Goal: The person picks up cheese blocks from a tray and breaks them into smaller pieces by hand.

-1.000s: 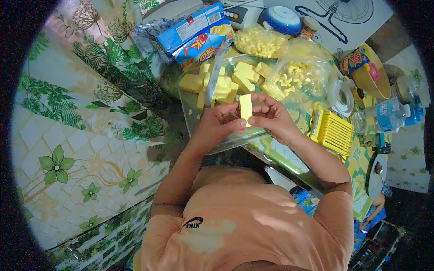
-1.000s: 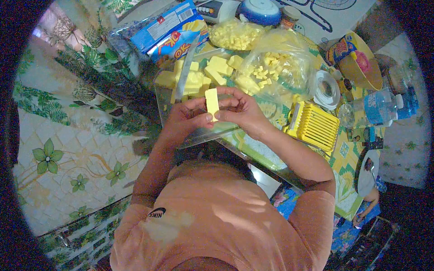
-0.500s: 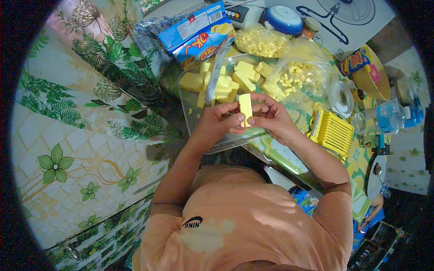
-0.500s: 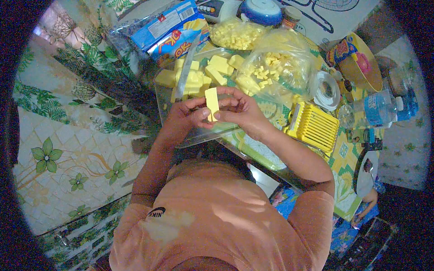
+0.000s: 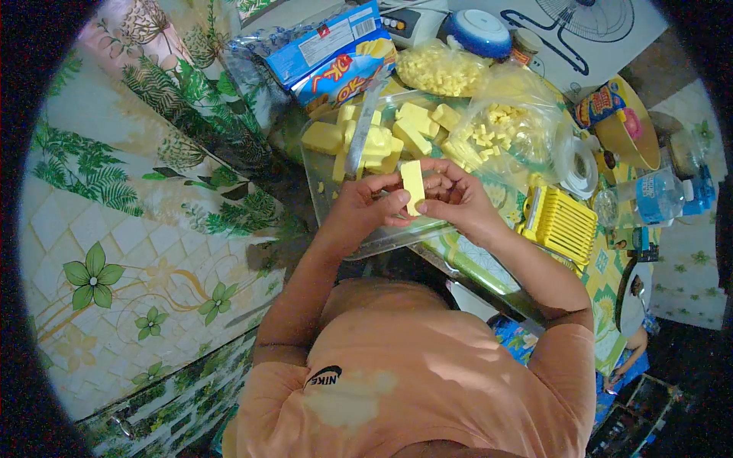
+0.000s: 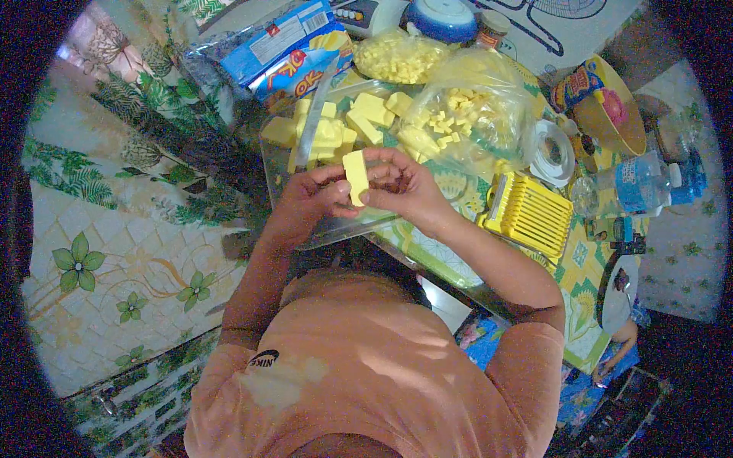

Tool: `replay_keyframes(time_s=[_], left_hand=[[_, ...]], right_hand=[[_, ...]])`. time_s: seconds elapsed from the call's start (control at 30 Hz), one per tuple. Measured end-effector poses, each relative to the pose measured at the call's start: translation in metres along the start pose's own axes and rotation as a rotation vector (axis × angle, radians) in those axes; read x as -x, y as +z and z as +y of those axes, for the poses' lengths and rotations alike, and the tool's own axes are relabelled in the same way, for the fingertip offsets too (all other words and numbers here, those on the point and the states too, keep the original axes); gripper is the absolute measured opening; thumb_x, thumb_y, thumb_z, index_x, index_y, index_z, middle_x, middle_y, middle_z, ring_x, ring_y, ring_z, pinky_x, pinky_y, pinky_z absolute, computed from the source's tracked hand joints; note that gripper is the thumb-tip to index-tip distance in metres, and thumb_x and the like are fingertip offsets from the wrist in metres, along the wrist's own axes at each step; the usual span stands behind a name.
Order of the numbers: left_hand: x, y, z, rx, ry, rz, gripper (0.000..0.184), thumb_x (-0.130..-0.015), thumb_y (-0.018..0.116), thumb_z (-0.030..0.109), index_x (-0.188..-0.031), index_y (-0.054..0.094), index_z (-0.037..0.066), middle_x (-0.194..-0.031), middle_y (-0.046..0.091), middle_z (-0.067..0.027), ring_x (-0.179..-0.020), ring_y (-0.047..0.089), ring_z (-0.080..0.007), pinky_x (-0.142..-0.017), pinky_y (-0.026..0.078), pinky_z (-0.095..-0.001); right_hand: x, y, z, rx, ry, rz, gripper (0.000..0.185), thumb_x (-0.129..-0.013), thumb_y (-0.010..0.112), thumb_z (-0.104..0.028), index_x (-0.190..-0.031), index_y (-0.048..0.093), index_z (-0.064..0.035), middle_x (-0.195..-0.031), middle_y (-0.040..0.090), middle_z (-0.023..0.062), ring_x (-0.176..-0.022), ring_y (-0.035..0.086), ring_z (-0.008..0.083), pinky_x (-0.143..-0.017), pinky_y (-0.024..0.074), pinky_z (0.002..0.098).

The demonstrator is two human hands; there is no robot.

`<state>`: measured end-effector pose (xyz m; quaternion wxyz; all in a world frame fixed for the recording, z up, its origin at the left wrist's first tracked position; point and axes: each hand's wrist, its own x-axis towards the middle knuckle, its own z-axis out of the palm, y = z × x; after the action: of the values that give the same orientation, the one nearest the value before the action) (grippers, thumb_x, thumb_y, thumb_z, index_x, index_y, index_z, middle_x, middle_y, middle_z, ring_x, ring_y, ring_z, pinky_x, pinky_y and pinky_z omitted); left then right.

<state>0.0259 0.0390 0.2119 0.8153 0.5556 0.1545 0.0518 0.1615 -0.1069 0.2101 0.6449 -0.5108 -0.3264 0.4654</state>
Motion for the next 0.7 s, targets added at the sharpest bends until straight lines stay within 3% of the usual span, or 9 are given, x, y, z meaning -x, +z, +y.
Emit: replay_keyframes(time_s=[0.23,0.7], left_hand=[[-0.0006,0.0036,-0.0014,-0.089,-0.016,0.046,0.025,-0.085,0.062,0.016,-0.102,0.060,-0.003,-0.090,0.063,-0.0069,-0.075,0.063,-0.0148,-0.065,0.055,-0.0269],[0.0016,0.0047,-0.0001,-0.010,-0.039,0.029,0.034,-0.086,0.061,0.019,-0.109,0.056,-0.006,-0.091,0.062,-0.0094,-0.071,0.063,-0.0159,-0.063,0.057,-0.0287]], right_hand=[[0.0003,-0.0005,0.0063,0.020,0.009,0.048,0.040,-0.083,0.062,-0.004,-0.120,0.047,-0.0051,-0.094,0.063,0.0052,-0.087,0.060,0.0108,-0.079,0.0475,0.0260],[0.0010,0.0017,0.0035,-0.096,0.040,0.050,0.032,-0.085,0.060,-0.006,-0.115,0.050,-0.0048,-0.093,0.065,0.0059,-0.082,0.061,0.0104,-0.073,0.0475,0.0232]])
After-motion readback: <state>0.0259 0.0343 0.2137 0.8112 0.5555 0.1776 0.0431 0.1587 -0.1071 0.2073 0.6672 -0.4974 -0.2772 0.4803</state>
